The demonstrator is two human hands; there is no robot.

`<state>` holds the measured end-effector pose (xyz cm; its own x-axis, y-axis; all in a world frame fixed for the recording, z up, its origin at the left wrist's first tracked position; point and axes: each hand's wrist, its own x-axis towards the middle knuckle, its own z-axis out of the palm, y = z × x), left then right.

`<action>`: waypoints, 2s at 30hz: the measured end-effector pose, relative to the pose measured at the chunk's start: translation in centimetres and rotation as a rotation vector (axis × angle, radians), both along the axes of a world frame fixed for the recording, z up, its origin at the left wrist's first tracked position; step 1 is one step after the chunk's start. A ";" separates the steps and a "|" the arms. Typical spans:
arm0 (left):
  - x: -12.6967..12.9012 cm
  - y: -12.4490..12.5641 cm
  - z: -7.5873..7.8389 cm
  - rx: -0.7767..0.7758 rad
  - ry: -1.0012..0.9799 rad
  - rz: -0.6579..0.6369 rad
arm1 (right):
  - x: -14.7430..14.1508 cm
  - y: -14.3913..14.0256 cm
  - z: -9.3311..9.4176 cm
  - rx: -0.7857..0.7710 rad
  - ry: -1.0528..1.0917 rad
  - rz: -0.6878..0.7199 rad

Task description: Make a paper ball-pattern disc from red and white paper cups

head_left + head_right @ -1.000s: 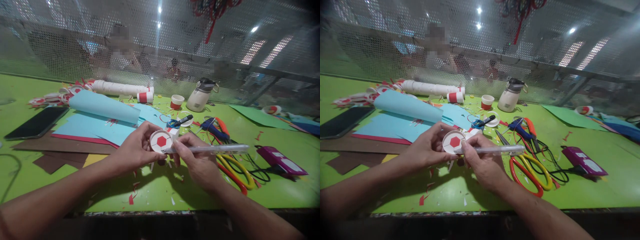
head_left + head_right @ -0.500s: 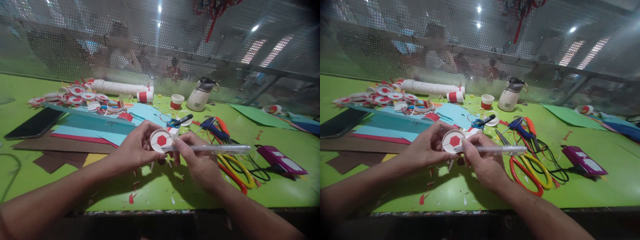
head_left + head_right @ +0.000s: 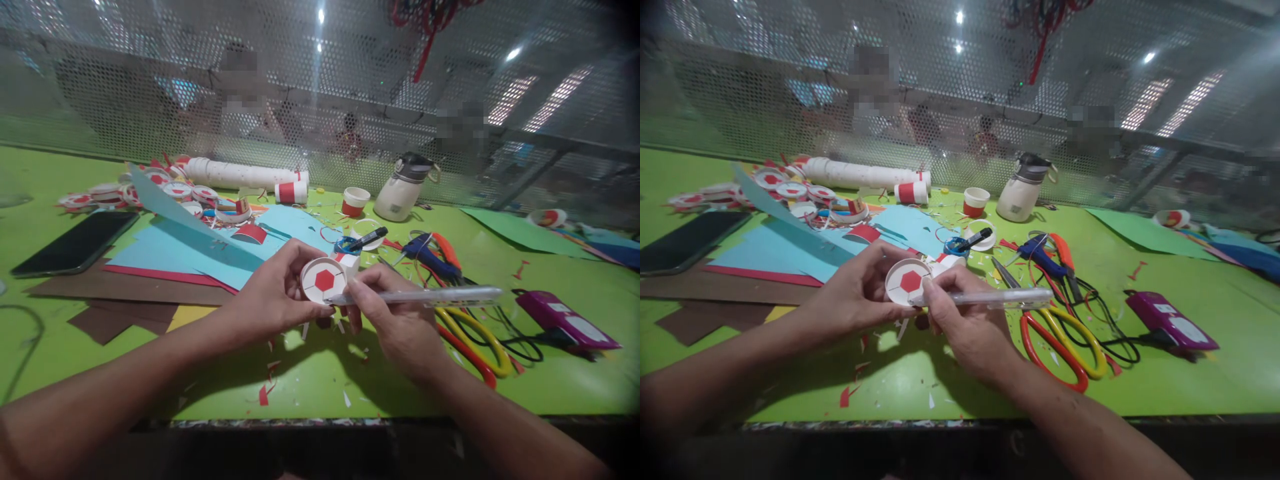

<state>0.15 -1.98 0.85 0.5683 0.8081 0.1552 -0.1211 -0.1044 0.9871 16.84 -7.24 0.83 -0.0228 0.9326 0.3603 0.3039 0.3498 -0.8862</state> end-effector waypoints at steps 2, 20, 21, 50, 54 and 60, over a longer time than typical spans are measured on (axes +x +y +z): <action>0.0 0.0 -0.1 0.002 -0.010 -0.003 | 0.0 0.0 0.0 -0.004 0.001 -0.001; 0.2 0.1 -0.3 0.018 0.046 0.004 | 0.1 0.2 0.6 -0.119 -0.076 0.030; 0.2 0.1 -0.3 0.027 0.054 0.006 | 0.1 0.2 0.6 -0.127 -0.070 0.031; -0.2 0.9 -1.2 0.017 -0.018 -0.175 | 0.8 0.8 -0.5 -0.073 0.323 0.094; -0.2 0.6 -1.0 0.005 -0.017 -0.157 | 0.9 0.9 -0.5 -0.037 0.275 0.066; -0.5 0.7 -1.2 -0.013 -0.008 -0.216 | 1.1 0.6 -0.6 -0.023 0.235 0.118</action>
